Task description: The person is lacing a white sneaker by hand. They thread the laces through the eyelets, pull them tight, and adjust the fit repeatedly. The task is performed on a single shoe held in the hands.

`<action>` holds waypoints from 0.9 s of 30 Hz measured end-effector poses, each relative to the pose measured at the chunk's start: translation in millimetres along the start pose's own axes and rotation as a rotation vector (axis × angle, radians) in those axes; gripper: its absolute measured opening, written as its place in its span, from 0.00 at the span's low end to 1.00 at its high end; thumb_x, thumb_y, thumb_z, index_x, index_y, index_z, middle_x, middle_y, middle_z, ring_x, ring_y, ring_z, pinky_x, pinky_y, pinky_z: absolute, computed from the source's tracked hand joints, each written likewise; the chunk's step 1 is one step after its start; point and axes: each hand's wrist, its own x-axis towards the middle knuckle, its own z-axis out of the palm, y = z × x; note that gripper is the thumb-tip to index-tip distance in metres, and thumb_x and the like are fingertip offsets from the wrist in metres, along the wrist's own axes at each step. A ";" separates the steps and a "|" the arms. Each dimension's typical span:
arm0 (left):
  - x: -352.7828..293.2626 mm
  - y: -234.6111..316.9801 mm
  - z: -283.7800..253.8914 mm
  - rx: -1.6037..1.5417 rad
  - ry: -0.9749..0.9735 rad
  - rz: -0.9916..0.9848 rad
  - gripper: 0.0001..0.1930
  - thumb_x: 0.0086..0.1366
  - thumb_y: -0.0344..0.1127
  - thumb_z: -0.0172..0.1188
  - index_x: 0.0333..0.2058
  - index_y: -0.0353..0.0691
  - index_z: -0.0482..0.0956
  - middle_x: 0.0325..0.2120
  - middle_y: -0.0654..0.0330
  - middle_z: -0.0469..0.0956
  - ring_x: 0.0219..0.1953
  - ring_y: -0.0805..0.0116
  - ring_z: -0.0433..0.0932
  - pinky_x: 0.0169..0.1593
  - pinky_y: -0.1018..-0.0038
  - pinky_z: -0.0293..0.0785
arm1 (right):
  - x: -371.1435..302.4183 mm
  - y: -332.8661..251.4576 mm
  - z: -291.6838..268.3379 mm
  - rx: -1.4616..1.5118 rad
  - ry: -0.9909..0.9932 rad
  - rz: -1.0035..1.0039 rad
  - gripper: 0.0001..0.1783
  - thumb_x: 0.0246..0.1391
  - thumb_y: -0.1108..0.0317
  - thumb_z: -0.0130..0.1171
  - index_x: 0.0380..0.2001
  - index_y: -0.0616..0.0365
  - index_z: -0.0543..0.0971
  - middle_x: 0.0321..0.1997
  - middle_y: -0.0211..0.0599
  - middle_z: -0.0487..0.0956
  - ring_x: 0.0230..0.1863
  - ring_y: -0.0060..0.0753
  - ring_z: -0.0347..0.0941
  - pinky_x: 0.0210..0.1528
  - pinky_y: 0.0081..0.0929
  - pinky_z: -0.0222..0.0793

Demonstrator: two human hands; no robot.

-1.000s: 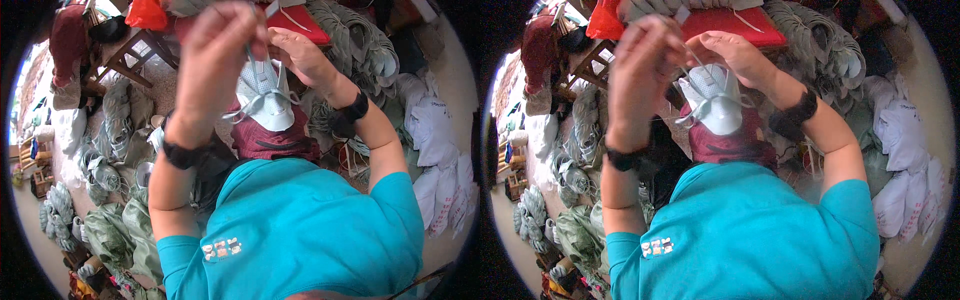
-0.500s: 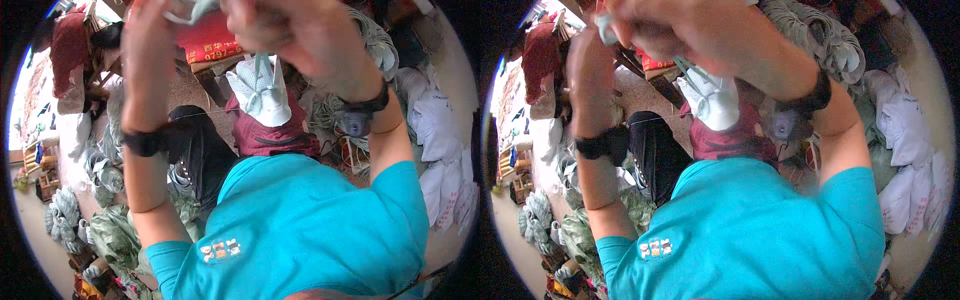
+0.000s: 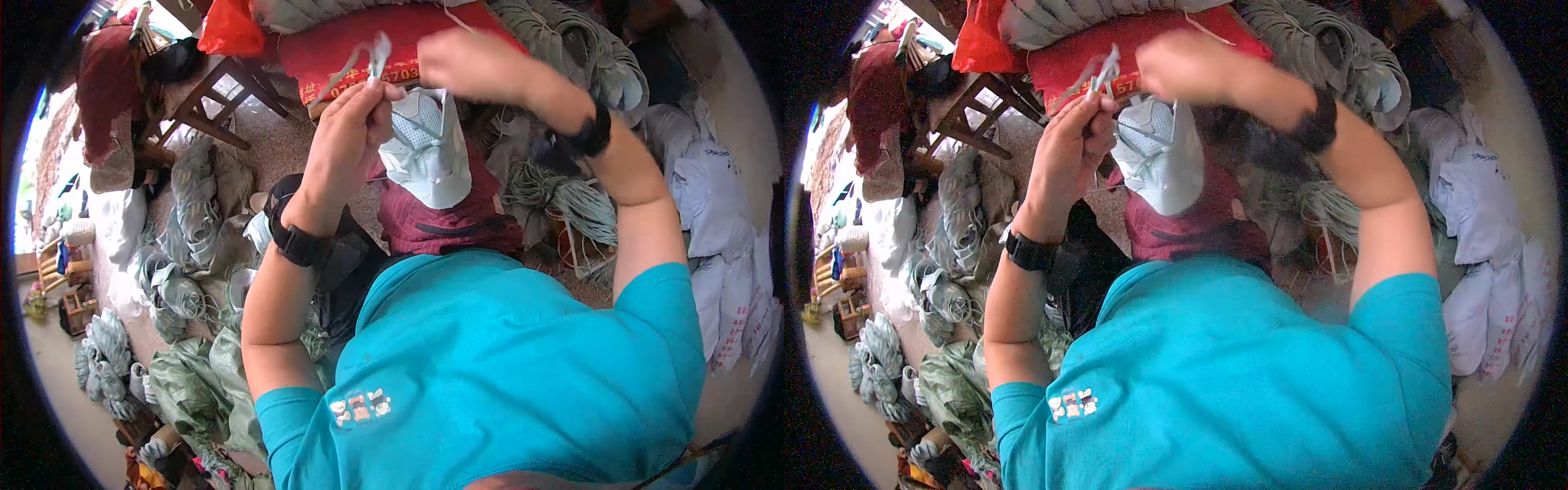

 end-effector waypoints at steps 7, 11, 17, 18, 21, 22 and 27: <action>14.0 -21.1 -6.8 -0.008 0.101 -0.031 0.15 0.74 0.40 0.46 0.38 0.33 0.75 0.20 0.71 0.65 0.21 0.82 0.59 0.24 0.83 0.54 | -67.3 -24.5 82.6 0.072 -0.096 0.138 0.09 0.43 0.67 0.60 0.29 0.59 0.76 0.28 0.46 0.78 0.34 0.51 0.77 0.35 0.43 0.72; 15.1 -25.9 -9.7 -0.005 0.142 -0.052 0.15 0.74 0.40 0.46 0.38 0.33 0.75 0.20 0.70 0.64 0.21 0.81 0.59 0.25 0.83 0.55 | -72.7 -11.8 90.9 0.187 -0.121 0.062 0.09 0.41 0.69 0.60 0.28 0.60 0.74 0.25 0.41 0.75 0.28 0.44 0.75 0.30 0.37 0.70; -3.8 -36.2 -27.1 -0.022 0.171 -0.157 0.14 0.73 0.40 0.46 0.38 0.35 0.75 0.20 0.72 0.64 0.21 0.81 0.59 0.25 0.84 0.55 | -77.7 27.3 62.8 0.930 -0.487 0.131 0.06 0.41 0.74 0.55 0.28 0.60 0.72 0.24 0.23 0.69 0.25 0.17 0.63 0.27 0.21 0.61; -6.2 -37.8 -30.2 -0.041 0.187 -0.142 0.14 0.73 0.40 0.47 0.38 0.35 0.75 0.20 0.72 0.64 0.21 0.81 0.59 0.25 0.83 0.55 | -76.9 30.7 62.5 1.026 -0.529 0.168 0.06 0.41 0.74 0.54 0.28 0.59 0.72 0.24 0.20 0.68 0.26 0.14 0.61 0.27 0.19 0.59; -12.3 -35.6 -52.6 -0.115 0.210 -0.116 0.13 0.72 0.40 0.49 0.37 0.36 0.74 0.19 0.72 0.64 0.20 0.81 0.59 0.25 0.82 0.56 | -65.9 25.2 49.1 1.035 -0.662 0.151 0.05 0.49 0.72 0.57 0.31 0.59 0.76 0.27 0.21 0.73 0.28 0.16 0.67 0.31 0.20 0.64; -12.4 -27.0 -56.2 -0.169 0.277 -0.045 0.12 0.72 0.35 0.46 0.37 0.33 0.74 0.19 0.72 0.61 0.18 0.82 0.56 0.24 0.81 0.53 | -61.9 17.1 41.0 1.039 -0.710 0.164 0.06 0.50 0.71 0.57 0.32 0.59 0.76 0.27 0.22 0.74 0.29 0.15 0.68 0.32 0.20 0.65; -9.3 -0.4 -69.4 -0.502 0.161 0.026 0.11 0.72 0.35 0.45 0.36 0.36 0.74 0.19 0.71 0.61 0.18 0.80 0.56 0.25 0.82 0.54 | -53.8 -21.4 45.9 0.980 -0.285 0.084 0.08 0.55 0.69 0.56 0.36 0.61 0.78 0.31 0.29 0.78 0.33 0.21 0.73 0.37 0.24 0.70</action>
